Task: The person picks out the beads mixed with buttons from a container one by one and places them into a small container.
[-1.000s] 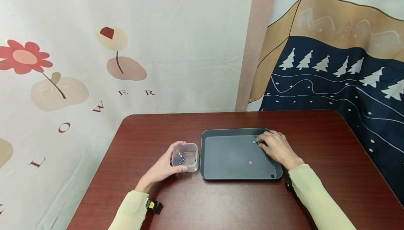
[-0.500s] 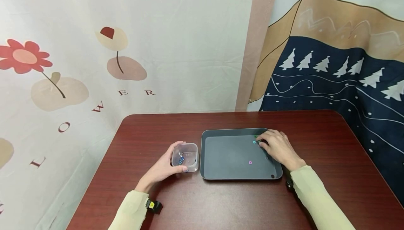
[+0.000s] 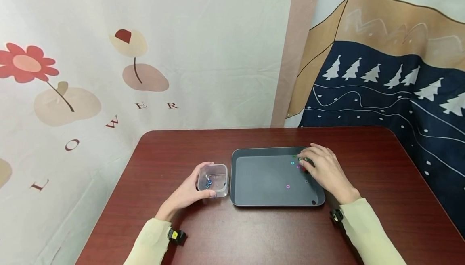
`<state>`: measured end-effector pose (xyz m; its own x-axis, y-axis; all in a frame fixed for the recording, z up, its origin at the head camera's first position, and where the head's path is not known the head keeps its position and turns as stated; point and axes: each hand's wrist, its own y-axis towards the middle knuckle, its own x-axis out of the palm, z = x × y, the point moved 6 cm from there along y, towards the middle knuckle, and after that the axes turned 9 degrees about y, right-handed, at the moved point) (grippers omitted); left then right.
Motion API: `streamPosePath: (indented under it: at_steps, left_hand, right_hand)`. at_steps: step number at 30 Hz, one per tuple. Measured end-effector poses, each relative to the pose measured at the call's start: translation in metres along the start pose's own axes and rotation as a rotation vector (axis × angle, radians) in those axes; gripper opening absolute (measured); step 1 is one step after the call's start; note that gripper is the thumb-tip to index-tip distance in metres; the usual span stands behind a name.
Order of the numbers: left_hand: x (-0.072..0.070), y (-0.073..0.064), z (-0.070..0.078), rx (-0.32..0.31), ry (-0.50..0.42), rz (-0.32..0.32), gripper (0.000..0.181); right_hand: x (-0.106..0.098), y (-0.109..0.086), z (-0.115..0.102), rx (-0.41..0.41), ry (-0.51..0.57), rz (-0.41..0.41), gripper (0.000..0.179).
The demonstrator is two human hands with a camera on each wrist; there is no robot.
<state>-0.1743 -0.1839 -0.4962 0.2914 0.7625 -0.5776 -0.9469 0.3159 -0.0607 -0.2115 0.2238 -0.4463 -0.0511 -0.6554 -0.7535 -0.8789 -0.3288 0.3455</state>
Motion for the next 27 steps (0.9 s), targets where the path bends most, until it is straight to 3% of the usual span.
streamPosePath:
  at_steps: [13,27]
  left_hand:
    - [0.001,0.001,0.0,0.01,0.035,-0.006,0.093]
    - [0.0,-0.001,0.006,-0.025,0.005,0.005,0.094]
  right_hand:
    - [-0.002,0.001,-0.042,-0.086,0.104,0.091,0.03]
    - [0.031,0.011,-0.089,-0.203,0.175,0.144,0.03]
